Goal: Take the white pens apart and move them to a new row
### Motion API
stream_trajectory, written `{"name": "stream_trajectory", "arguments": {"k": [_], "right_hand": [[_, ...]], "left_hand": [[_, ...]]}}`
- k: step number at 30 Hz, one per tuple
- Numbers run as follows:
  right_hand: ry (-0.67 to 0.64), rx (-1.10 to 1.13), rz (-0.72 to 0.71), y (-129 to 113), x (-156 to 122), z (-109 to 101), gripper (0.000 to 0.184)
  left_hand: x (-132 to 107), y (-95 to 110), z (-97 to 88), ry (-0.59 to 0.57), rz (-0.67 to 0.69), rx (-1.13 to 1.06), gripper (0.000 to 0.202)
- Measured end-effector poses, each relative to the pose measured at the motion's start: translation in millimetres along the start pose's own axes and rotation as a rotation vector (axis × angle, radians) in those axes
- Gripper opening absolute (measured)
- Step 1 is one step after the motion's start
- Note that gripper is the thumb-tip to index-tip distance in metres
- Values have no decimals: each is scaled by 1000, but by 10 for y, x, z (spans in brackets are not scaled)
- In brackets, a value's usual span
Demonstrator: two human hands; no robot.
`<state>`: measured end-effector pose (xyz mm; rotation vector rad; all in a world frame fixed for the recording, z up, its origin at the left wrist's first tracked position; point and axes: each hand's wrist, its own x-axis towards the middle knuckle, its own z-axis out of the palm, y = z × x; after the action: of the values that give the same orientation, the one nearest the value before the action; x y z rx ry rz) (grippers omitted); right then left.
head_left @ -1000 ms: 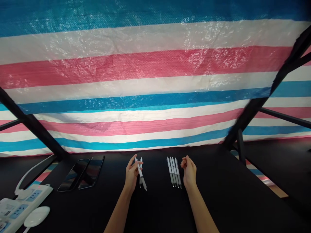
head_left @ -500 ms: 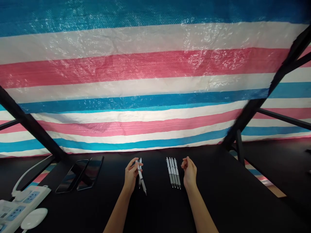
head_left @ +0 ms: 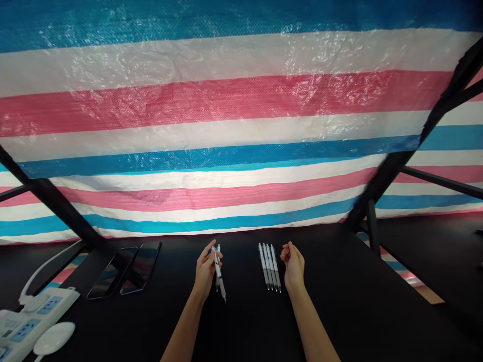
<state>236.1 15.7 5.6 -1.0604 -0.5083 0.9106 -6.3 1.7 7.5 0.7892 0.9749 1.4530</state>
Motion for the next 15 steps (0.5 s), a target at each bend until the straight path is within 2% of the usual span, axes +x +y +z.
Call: {"name": "stream_trajectory", "arguments": {"k": [12, 15], "right_hand": [[-6, -4, 15, -4, -9, 11, 33], [-14, -24, 14, -14, -9, 11, 33]], "left_hand": [[-27, 40, 10, -7, -19, 47, 40], [-42, 53, 25, 4, -11, 78, 42]]}}
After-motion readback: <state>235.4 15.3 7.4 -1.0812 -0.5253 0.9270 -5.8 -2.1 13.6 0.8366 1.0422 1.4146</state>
